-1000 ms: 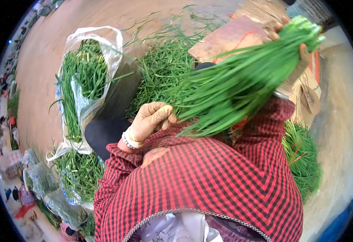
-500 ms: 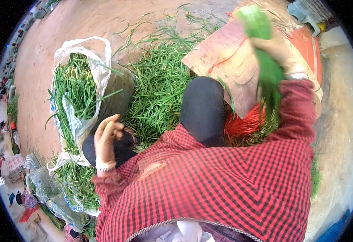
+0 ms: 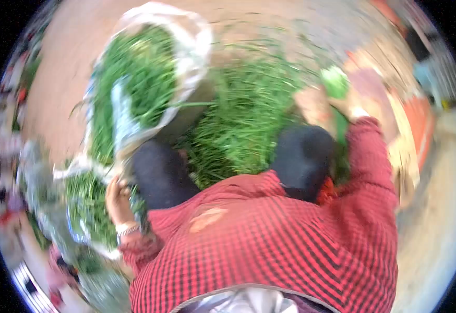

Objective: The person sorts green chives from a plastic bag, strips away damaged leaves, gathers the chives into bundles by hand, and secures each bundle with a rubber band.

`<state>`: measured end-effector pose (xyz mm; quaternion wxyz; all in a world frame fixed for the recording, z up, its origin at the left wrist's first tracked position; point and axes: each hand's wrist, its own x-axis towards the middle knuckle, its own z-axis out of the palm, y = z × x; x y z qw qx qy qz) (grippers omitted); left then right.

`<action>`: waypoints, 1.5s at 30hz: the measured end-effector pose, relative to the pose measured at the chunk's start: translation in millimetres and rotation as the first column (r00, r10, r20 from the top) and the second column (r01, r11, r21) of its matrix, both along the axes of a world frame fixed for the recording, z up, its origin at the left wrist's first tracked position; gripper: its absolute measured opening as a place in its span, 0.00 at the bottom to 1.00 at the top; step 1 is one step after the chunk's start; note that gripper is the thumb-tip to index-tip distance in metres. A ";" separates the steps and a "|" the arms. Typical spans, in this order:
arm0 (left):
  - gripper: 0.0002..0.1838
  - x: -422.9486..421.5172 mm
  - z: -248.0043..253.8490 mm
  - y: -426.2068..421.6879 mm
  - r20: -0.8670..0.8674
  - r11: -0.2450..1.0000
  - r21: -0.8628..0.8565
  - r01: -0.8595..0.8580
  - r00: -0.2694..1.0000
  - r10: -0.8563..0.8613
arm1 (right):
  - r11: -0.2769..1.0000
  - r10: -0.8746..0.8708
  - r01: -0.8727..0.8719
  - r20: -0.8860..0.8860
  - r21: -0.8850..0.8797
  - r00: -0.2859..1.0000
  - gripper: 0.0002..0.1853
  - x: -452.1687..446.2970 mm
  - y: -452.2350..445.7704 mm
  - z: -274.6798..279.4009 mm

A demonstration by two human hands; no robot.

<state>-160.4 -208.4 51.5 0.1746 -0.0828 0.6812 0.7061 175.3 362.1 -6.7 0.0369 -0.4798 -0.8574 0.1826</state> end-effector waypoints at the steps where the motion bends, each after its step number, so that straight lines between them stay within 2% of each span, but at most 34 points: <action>1: 0.16 1.4 -0.7 -5.7 0.017 1.000 -0.004 0.020 1.000 -0.020 | 0.988 -0.067 0.079 0.088 -0.133 0.994 0.44 -19.3 -23.7 42.6; 2: 0.16 -2.1 -10.8 -17.3 0.019 0.999 0.035 -0.012 1.000 0.011 | 0.988 0.002 0.024 0.163 -0.155 0.987 0.44 -23.1 -1.9 40.6; 3: 0.16 -7.2 -17.4 -24.5 0.037 0.998 0.038 -0.052 0.998 0.051 | 0.994 -0.030 0.075 0.478 -0.075 0.878 0.45 -73.2 -25.7 96.2; 4: 0.17 -7.8 -25.7 -29.1 0.034 0.993 0.038 -0.113 0.993 0.112 | 0.996 -0.047 0.032 0.172 0.085 0.984 0.40 -67.6 6.2 58.6; 5: 0.17 -10.9 -30.2 -35.4 0.006 0.991 0.031 -0.128 0.992 0.127 | 0.971 -0.021 0.056 -0.149 0.231 0.989 0.36 -67.1 41.4 24.3; 6: 0.17 -14.4 -37.7 -39.4 -0.016 0.984 0.046 -0.170 0.985 0.171 | 0.973 0.021 0.014 -0.150 0.230 0.989 0.36 -109.0 28.0 37.0; 7: 0.17 -18.9 -46.6 -42.2 -0.039 0.977 0.069 -0.202 0.978 0.204 | 0.935 0.272 -0.186 -0.272 0.303 0.923 0.32 -147.7 15.0 55.7; 8: 0.16 -23.8 -48.8 -40.9 -0.118 0.975 0.051 -0.217 0.968 0.222 | 0.845 0.502 -0.357 -0.361 0.399 0.786 0.28 -190.5 -15.1 83.8; 10: 0.15 -34.9 -52.3 -28.4 -0.285 0.971 0.045 -0.235 0.928 0.238 | 0.720 0.692 -0.551 -0.378 0.422 0.614 0.22 -276.5 -111.6 129.5; 11: 0.14 -46.1 -56.0 -29.7 -0.405 0.981 -0.012 -0.194 0.898 0.172 | 0.636 0.771 -0.649 -0.377 0.418 0.513 0.21 -313.3 -157.6 141.8; 12: 0.15 -54.6 -53.4 -30.1 -0.483 0.968 -0.177 -0.176 0.873 0.070 | 0.544 0.832 -0.731 -0.381 0.413 0.404 0.21 -342.8 -200.3 148.8; 13: 0.15 -63.9 -50.8 -30.2 -0.534 0.925 -0.340 -0.167 0.844 -0.044 | 0.453 0.836 -0.845 -0.465 0.284 0.292 0.19 -368.5 -243.6 151.7; 14: 0.17 -75.5 -51.9 -31.5 -0.540 0.890 -0.419 -0.182 0.838 -0.083 | 0.293 0.938 -0.873 -0.292 0.390 0.185 0.21 -396.3 -269.8 141.4; 15: 0.25 -89.6 -62.6 -35.9 -0.638 0.838 -0.482 -0.254 0.758 -0.138 | 0.186 0.979 -0.902 -0.152 0.390 0.137 0.25 -416.3 -294.9 129.0; 17: 0.34 -107.3 -70.1 -42.9 -0.721 0.588 -0.627 -0.511 0.666 -0.191 | 0.028 0.997 -0.926 0.057 0.375 0.054 0.35 -458.9 -339.2 103.1; 18: 0.34 -116.9 -84.7 -49.9 -0.721 0.586 -0.624 -0.517 0.669 -0.179 | 0.008 0.993 -0.933 0.107 0.361 0.050 0.37 -477.8 -358.0 90.2; 20: 0.40 -131.7 -120.9 -64.2 -0.523 0.688 -0.588 -0.425 0.849 0.078 | 0.004 0.976 -0.944 0.205 0.330 0.076 0.41 -512.7 -382.8 63.9; 21: 0.40 -136.0 -124.6 -65.5 -0.515 0.690 -0.583 -0.428 0.852 0.094 | 0.008 0.970 -0.943 0.228 0.334 0.089 0.43 -527.7 -393.8 56.4; 22: 0.38 -138.5 -127.8 -67.3 -0.371 0.839 -0.416 -0.352 0.908 0.197 | 0.038 0.957 -0.983 0.275 0.179 0.088 0.44 -545.2 -401.8 50.7; 23: 0.37 -141.7 -128.4 -69.2 -0.202 0.933 -0.206 -0.295 0.946 0.255 | 0.078 0.943 -0.997 0.322 0.024 0.082 0.44 -562.4 -412.4 48.4; 24: 0.34 -142.3 -117.2 -65.7 -0.115 0.946 0.009 -0.323 0.940 0.322 | 0.088 0.942 -0.993 0.331 -0.076 0.058 0.42 -575.2 -421.3 42.8; 25: 0.34 -144.2 -120.6 -63.4 -0.103 0.945 0.009 -0.326 0.940 0.326 | 0.085 0.941 -0.993 0.335 -0.086 0.052 0.42 -583.0 -429.4 34.9; 27: 0.30 -149.3 -126.2 -59.7 0.029 0.871 0.263 -0.415 0.906 0.422 | 0.015 0.981 -1.000 0.192 -0.023 0.011 0.41 -597.1 -443.7 20.1; 28: 0.28 -151.7 -126.3 -58.6 0.045 0.881 0.193 -0.432 0.901 0.432 | -0.043 0.987 -0.995 0.157 0.091 -0.028 0.41 -606.5 -448.5 5.5; 29: 0.28 -153.9 -124.2 -55.7 0.051 0.876 0.202 -0.438 0.898 0.437 | -0.050 0.985 -0.995 0.168 0.089 -0.035 0.41 -610.4 -454.8 8.6; 31: 0.28 -152.8 -122.0 -53.2 0.089 0.813 0.320 -0.486 0.870 0.485 | 0.076 0.983 -0.974 0.181 -0.215 0.036 0.43 -611.6 -467.2 14.4; 32: 0.28 -153.6 -129.0 -54.0 0.038 0.798 0.357 -0.486 0.861 0.507 | 0.093 0.980 -0.990 0.187 -0.109 0.072 0.46 -608.0 -473.7 8.9; 33: 0.28 -151.5 -133.9 -58.9 0.048 0.793 0.355 -0.496 0.856 0.514 | 0.086 0.980 -0.989 0.190 -0.118 0.062 0.46 -607.5 -473.5 7.3; 35: 0.28 -148.8 -138.7 -65.8 0.107 0.814 0.271 -0.513 0.857 0.504 | 0.094 0.966 -0.964 0.257 -0.250 0.028 0.50 -600.1 -471.3 15.6; 36: 0.27 -150.4 -130.8 -64.2 0.101 0.782 0.279 -0.557 0.827 0.553 | 0.055 0.945 -0.962 0.324 -0.267 -0.036 0.51 -592.7 -471.7 18.6; 37: 0.27 -149.3 -133.2 -64.4 0.107 0.780 0.281 -0.560 0.826 0.554 | 0.016 0.930 -0.967 0.358 -0.255 -0.080 0.51 -580.5 -470.4 24.0; 39: 0.25 -145.7 -139.4 -65.2 0.136 0.763 0.355 -0.540 0.838 0.529 | -0.078 0.938 -0.991 0.329 -0.112 -0.111 0.50 -552.6 -467.9 28.6; 43: 0.23 -142.9 -136.3 -58.7 0.138 0.755 0.372 -0.539 0.837 0.529 | -0.064 0.950 -0.985 0.294 -0.158 -0.109 0.54 -541.2 -470.1 24.1; 45: 0.22 -143.8 -130.1 -56.6 0.130 0.772 0.357 -0.526 0.846 0.517 | -0.067 0.931 -0.997 0.356 -0.029 -0.073 0.53 -538.8 -485.7 14.7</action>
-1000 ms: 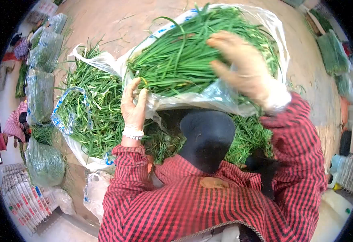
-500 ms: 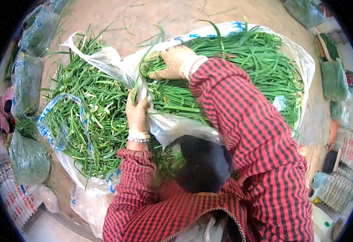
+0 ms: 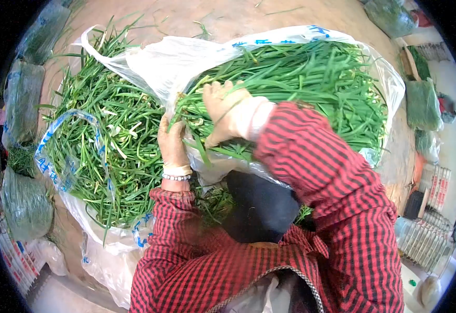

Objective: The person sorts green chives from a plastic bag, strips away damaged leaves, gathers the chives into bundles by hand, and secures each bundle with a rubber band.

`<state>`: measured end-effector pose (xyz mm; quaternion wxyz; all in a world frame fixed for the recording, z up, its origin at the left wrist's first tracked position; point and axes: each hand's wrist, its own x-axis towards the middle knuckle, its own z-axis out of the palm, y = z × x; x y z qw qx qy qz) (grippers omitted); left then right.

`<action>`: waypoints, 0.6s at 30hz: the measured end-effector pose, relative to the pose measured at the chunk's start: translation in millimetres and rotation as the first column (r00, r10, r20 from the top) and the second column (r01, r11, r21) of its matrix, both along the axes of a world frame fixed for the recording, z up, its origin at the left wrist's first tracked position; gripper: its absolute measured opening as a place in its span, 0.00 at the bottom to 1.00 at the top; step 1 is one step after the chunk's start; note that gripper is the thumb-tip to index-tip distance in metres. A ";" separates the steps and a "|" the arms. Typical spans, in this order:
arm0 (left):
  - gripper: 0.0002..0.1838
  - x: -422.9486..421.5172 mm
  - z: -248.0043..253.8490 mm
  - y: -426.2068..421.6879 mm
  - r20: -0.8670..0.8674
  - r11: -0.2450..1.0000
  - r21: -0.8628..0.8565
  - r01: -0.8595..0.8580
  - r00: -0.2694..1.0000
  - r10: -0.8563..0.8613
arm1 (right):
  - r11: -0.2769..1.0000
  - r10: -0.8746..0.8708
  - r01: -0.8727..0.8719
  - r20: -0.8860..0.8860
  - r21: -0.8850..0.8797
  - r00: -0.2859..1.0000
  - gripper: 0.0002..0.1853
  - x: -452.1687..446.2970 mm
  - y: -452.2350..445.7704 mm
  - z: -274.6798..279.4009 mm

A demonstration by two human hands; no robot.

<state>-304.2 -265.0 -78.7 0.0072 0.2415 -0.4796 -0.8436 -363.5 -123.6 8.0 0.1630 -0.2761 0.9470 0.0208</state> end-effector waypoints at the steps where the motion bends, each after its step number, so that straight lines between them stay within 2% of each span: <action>1: 0.22 -0.5 -1.5 -1.3 0.003 1.000 -0.003 0.003 1.000 -0.003 | 0.996 -0.063 0.055 0.111 0.075 0.992 0.53 -7.0 -9.3 -0.6; 2: 0.22 -1.0 -2.7 -3.4 0.004 1.000 -0.006 0.002 1.000 -0.002 | 0.983 -0.130 0.098 0.215 0.153 0.968 0.53 -16.1 -17.1 4.3; 4: 0.22 -1.7 -2.2 -9.6 -0.009 1.000 0.000 -0.004 1.000 0.004 | 0.991 -0.116 0.091 0.301 0.094 0.947 0.54 -26.2 -12.2 6.8; 6: 0.22 -0.6 -0.5 -14.6 -0.027 0.997 0.046 -0.059 0.998 0.061 | 0.987 -0.156 0.161 0.414 0.024 0.897 0.55 -39.0 -2.8 10.5; 8: 0.21 2.3 -2.6 -13.6 -0.028 0.998 0.015 -0.060 0.998 0.061 | 0.983 -0.155 0.120 0.278 0.139 0.948 0.57 -37.2 3.2 13.0; 10: 0.23 4.2 -8.6 -11.3 -0.033 1.000 -0.007 0.004 0.999 -0.004 | 0.992 -0.039 0.032 0.048 0.121 0.998 0.59 -36.9 12.3 -9.8; 12: 0.22 2.7 -6.3 -7.8 -0.043 0.999 0.006 0.038 0.998 -0.038 | 0.981 -0.121 0.100 0.124 0.164 0.985 0.60 -49.3 8.4 -6.7; 14: 0.22 3.5 -4.7 -1.7 -0.020 0.996 0.087 -0.027 0.999 0.029 | 0.979 -0.125 0.111 0.074 0.169 0.989 0.60 -55.4 7.2 -13.3; 16: 0.23 5.3 -6.2 -1.7 -0.046 0.998 0.069 -0.010 0.999 0.013 | 0.965 -0.229 0.183 0.258 0.189 0.939 0.58 -62.9 2.9 -12.7; 18: 0.23 6.6 -11.5 -4.7 -0.055 0.996 0.088 0.019 0.998 -0.014 | 0.982 -0.160 0.127 0.259 0.140 0.952 0.53 -54.2 -1.5 0.3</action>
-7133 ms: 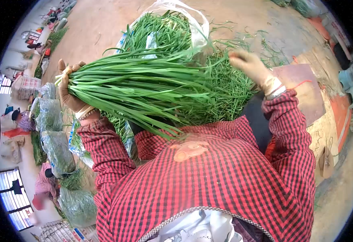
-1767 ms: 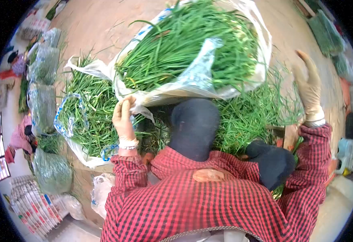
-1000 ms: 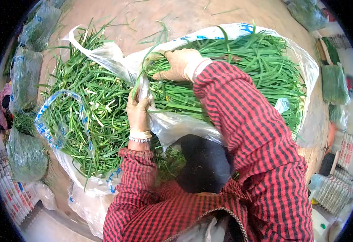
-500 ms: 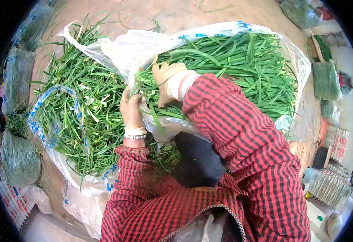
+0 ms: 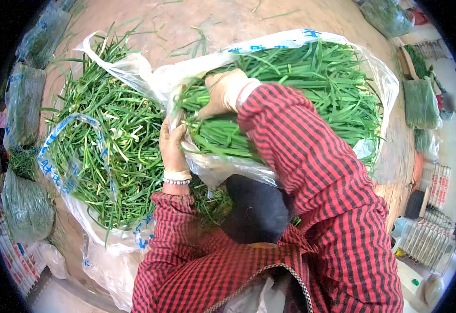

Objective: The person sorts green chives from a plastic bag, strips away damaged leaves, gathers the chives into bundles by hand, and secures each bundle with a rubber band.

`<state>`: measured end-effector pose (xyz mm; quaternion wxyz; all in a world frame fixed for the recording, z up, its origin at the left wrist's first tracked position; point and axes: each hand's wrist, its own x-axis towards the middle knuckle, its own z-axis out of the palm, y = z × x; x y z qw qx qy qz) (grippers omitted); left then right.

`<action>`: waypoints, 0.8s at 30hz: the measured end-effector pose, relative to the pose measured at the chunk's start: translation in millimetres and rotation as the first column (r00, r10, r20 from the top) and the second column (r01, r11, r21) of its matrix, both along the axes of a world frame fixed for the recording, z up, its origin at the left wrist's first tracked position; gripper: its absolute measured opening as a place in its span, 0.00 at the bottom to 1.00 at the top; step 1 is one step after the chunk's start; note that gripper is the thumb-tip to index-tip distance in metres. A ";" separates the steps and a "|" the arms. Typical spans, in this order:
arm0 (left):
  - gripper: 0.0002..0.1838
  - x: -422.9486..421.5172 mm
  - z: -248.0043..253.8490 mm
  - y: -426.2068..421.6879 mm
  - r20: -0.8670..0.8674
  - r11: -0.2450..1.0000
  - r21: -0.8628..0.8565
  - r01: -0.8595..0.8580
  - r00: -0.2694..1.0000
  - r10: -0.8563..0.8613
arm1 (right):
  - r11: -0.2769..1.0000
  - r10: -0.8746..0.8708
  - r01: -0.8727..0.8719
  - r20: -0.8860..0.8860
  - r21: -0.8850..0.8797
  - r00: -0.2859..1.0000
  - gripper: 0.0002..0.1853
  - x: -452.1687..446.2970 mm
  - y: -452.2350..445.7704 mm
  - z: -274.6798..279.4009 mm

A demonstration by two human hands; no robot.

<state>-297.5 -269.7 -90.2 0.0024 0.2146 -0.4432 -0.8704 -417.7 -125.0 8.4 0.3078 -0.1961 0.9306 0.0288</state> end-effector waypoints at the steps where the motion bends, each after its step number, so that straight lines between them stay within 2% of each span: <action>1: 0.22 1.0 -0.3 -0.5 0.037 1.000 0.009 -0.025 0.999 0.024 | 1.000 0.000 -0.001 0.079 0.011 0.997 0.51 6.4 -1.1 11.8; 2: 0.22 1.3 -0.6 -2.4 0.035 1.000 0.009 -0.028 0.999 0.028 | 1.000 0.002 -0.005 0.158 0.022 0.987 0.49 16.4 -4.4 27.7; 6: 0.19 2.1 11.1 0.3 0.090 0.989 0.123 -0.087 0.993 0.076 | 0.988 0.154 -0.154 0.002 0.017 0.988 0.45 36.0 0.9 21.1; 8: 0.18 0.3 19.1 -0.2 0.076 0.999 0.035 0.012 0.997 -0.015 | 0.992 0.107 -0.110 -0.045 -0.061 0.993 0.44 33.1 4.0 7.4; 9: 0.17 -0.6 20.1 1.9 0.100 0.999 0.031 0.021 0.995 -0.024 | 0.998 0.009 0.003 0.186 -0.061 0.983 0.44 23.3 5.3 6.4; 10: 0.17 -2.1 22.4 2.2 0.096 0.999 0.030 0.021 0.995 -0.023 | 0.997 -0.034 0.053 0.290 -0.057 0.956 0.45 18.6 5.8 4.9; 14: 0.17 -0.1 16.5 -10.3 0.040 1.000 0.017 0.026 0.999 -0.027 | 0.994 -0.052 0.069 0.194 -0.085 0.980 0.45 23.4 6.0 21.2; 17: 0.19 1.2 27.6 -14.1 0.062 0.979 0.168 -0.111 0.993 0.102 | 0.942 -0.172 0.194 0.100 -0.275 0.980 0.48 33.4 30.7 40.8; 18: 0.19 2.8 24.2 -17.7 0.060 0.979 0.167 -0.115 0.993 0.106 | 0.906 -0.234 0.252 0.093 -0.341 0.968 0.48 40.8 39.9 51.3; 20: 0.21 2.3 15.4 -24.3 -0.023 0.984 -0.152 -0.098 0.995 0.096 | 0.744 -0.314 0.260 0.021 -0.616 0.949 0.49 52.1 64.1 61.6; 21: 0.23 7.2 36.9 -24.6 -0.007 0.980 -0.171 -0.100 0.995 0.101 | 0.634 -0.376 0.276 0.024 -0.722 0.926 0.48 58.4 71.0 69.0; 22: 0.26 8.9 42.8 -26.4 -0.072 0.952 -0.276 -0.135 0.990 0.119 | 0.635 -0.377 0.270 0.015 -0.723 0.926 0.48 60.6 76.9 74.5; 24: 0.29 15.1 69.0 -21.6 -0.315 0.838 -0.471 -0.277 0.940 0.134 | 0.368 -0.438 0.430 0.255 -0.824 0.862 0.45 64.8 82.6 81.8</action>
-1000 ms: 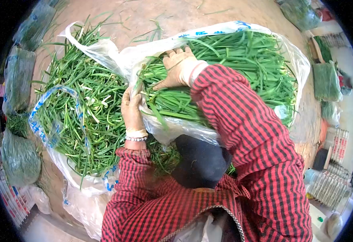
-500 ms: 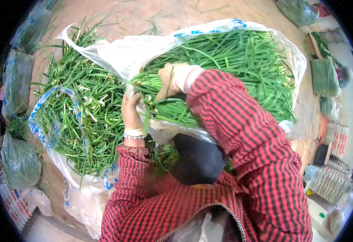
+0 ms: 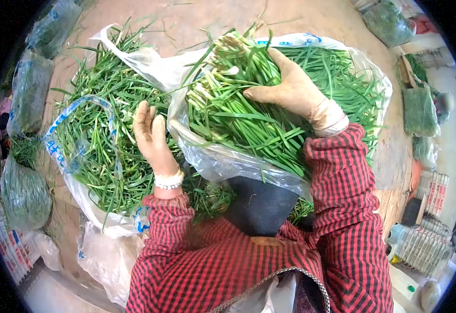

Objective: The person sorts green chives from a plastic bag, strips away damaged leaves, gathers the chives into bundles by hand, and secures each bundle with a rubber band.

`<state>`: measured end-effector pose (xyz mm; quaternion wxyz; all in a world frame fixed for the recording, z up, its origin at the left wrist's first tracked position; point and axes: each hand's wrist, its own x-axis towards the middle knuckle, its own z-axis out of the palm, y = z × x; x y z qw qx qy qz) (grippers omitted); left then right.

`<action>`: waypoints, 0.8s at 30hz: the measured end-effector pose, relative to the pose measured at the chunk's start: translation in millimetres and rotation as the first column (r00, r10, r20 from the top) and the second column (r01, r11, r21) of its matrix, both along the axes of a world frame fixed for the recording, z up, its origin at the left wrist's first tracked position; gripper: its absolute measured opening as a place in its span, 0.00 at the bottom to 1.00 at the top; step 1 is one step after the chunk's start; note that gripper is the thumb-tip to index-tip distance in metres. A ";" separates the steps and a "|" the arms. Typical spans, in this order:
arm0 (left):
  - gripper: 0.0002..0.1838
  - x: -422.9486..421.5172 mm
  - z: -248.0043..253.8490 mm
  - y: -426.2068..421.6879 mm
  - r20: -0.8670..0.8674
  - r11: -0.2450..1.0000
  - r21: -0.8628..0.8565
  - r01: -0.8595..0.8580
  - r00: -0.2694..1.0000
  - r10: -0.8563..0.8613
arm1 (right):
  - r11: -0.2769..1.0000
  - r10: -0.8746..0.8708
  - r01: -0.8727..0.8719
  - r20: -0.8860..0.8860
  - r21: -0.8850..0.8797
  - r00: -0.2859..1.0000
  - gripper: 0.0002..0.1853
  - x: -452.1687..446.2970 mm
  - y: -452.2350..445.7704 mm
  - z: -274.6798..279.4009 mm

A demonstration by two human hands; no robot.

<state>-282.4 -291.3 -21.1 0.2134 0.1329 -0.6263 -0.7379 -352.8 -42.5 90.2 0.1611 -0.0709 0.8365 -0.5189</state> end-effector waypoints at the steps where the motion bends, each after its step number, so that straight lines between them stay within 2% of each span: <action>1: 0.30 2.6 6.1 5.3 -0.126 0.993 -0.119 -0.009 0.992 -0.006 | 0.998 0.002 -0.003 -0.010 -0.063 1.000 0.45 1.7 -1.0 -2.1; 2: 0.30 2.0 23.8 16.6 -0.252 0.980 -0.196 -0.013 0.967 -0.037 | 0.990 -0.044 0.045 0.009 -0.134 0.999 0.46 7.8 -7.4 -2.0; 4: 0.30 -2.3 32.0 34.7 -0.191 0.980 -0.089 0.176 0.963 -0.190 | 0.997 0.064 -0.069 -0.094 -0.043 0.993 0.48 5.2 -5.0 -18.4; 5: 0.30 -7.5 34.8 34.4 -0.083 0.932 -0.020 0.362 0.928 -0.363 | 0.995 0.098 -0.098 -0.059 -0.004 0.993 0.50 8.1 -9.8 -13.6; 6: 0.30 -13.5 37.1 34.3 0.010 0.847 0.067 0.528 0.848 -0.529 | 0.966 0.162 -0.107 -0.225 0.236 0.961 0.50 10.8 -13.0 -15.2; 7: 0.28 -14.7 24.8 40.9 -0.095 0.776 0.325 0.540 0.835 -0.542 | 0.924 0.280 -0.204 -0.207 0.325 0.937 0.49 11.4 -14.0 -8.7; 8: 0.25 -17.1 20.9 41.9 -0.043 0.830 0.128 0.543 0.839 -0.542 | 0.863 0.392 -0.293 -0.180 0.412 0.902 0.49 9.9 -17.6 3.2; 9: 0.25 -18.0 24.3 42.7 -0.075 0.822 0.108 0.559 0.829 -0.554 | 0.911 0.376 -0.383 0.075 0.151 0.924 0.46 -0.5 -19.6 7.3; 10: 0.24 -17.4 28.2 42.6 -0.103 0.815 0.088 0.573 0.819 -0.564 | 0.881 0.383 -0.401 0.118 0.250 0.916 0.44 -3.3 -17.7 19.3; 11: 0.24 -17.4 30.0 42.6 -0.100 0.814 0.088 0.574 0.818 -0.566 | 0.873 0.432 -0.434 0.060 0.222 0.900 0.43 -7.2 -19.5 16.6; 13: 0.24 -17.0 31.8 45.4 -0.181 0.761 0.257 0.595 0.803 -0.567 | 0.872 0.463 -0.456 0.005 0.177 0.886 0.40 -14.7 -19.4 10.9; 14: 0.24 -16.6 31.6 44.9 -0.182 0.756 0.262 0.600 0.800 -0.572 | 0.898 0.431 -0.432 0.037 0.085 0.902 0.37 -13.3 -21.7 13.5; 16: 0.27 -17.9 30.3 40.7 -0.178 0.745 0.150 0.650 0.759 -0.626 | 0.907 0.420 -0.418 -0.025 0.052 0.907 0.33 -8.7 -16.3 12.1; 17: 0.27 -16.5 32.5 40.8 -0.176 0.744 0.152 0.650 0.759 -0.627 | 0.907 0.419 -0.417 -0.022 0.052 0.908 0.33 -5.2 -13.2 11.7; 19: 0.29 -12.0 39.7 40.4 -0.150 0.827 0.155 0.541 0.840 -0.521 | 0.958 0.169 -0.161 0.011 -0.235 0.986 0.29 6.3 -2.8 20.5; 20: 0.29 -11.0 32.8 33.8 -0.134 0.859 0.064 0.509 0.857 -0.498 | 0.935 0.049 -0.038 0.022 -0.352 0.999 0.26 14.5 -3.9 35.7; 22: 0.29 -6.5 -8.5 24.7 0.061 0.891 0.111 0.439 0.892 -0.447 | 0.922 -0.226 0.237 0.072 -0.305 0.971 0.23 17.6 25.7 49.5; 24: 0.28 -1.1 -34.4 20.4 0.280 0.924 -0.219 0.313 0.927 -0.248 | 0.824 -0.380 0.444 0.238 -0.352 0.894 0.21 24.1 41.4 77.7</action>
